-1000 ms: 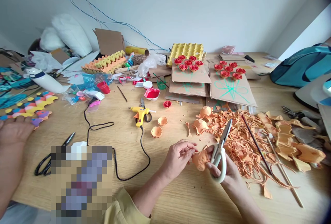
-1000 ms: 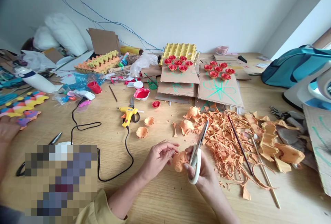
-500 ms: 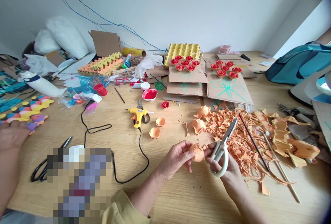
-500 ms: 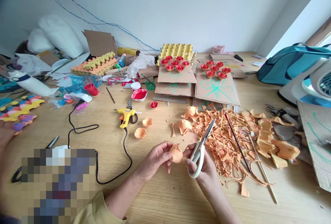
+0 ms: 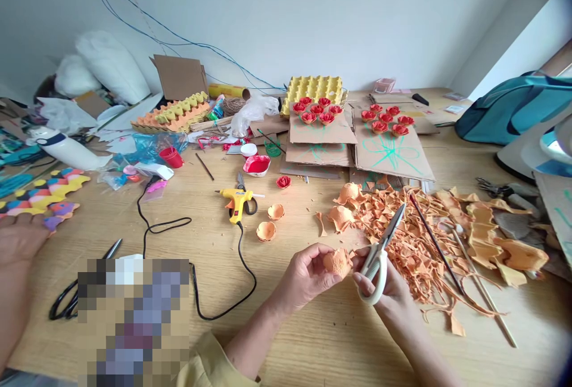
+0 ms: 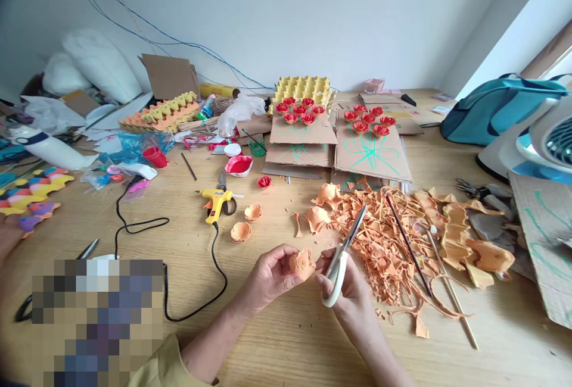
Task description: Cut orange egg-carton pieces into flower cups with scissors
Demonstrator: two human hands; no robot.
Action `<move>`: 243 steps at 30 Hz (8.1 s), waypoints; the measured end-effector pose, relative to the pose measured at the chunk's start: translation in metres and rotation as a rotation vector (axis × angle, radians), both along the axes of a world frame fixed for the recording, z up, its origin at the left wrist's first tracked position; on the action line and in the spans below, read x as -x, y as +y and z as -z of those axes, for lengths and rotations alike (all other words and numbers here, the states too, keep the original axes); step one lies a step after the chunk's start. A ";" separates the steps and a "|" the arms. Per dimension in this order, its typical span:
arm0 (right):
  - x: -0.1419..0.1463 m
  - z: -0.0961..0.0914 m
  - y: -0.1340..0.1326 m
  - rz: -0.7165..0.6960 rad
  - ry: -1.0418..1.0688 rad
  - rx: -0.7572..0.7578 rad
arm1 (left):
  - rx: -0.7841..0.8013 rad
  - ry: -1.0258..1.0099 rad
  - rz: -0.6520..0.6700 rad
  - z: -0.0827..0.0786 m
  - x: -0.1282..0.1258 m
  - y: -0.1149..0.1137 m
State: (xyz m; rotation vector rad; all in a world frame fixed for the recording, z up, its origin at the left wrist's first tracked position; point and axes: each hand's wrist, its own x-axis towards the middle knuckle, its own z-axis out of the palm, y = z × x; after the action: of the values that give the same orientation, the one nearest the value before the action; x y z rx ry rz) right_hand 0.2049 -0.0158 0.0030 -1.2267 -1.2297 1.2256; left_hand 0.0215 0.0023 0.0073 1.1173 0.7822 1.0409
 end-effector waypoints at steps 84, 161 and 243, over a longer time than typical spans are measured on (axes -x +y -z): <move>-0.005 0.003 -0.003 -0.326 -0.904 -0.475 | -0.412 0.416 -0.410 0.004 0.007 -0.004; -0.013 0.008 -0.002 -0.298 -0.869 -0.562 | -0.283 0.150 -0.130 -0.018 0.021 -0.001; -0.014 0.014 -0.005 -0.104 -0.349 -0.182 | 0.438 -0.488 0.292 0.011 0.015 0.007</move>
State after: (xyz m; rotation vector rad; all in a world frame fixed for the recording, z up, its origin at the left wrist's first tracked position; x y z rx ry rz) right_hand 0.2192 -0.0203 -0.0112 -1.2885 -1.6399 0.9713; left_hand 0.0063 0.0090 -0.0041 0.5457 0.4081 0.7958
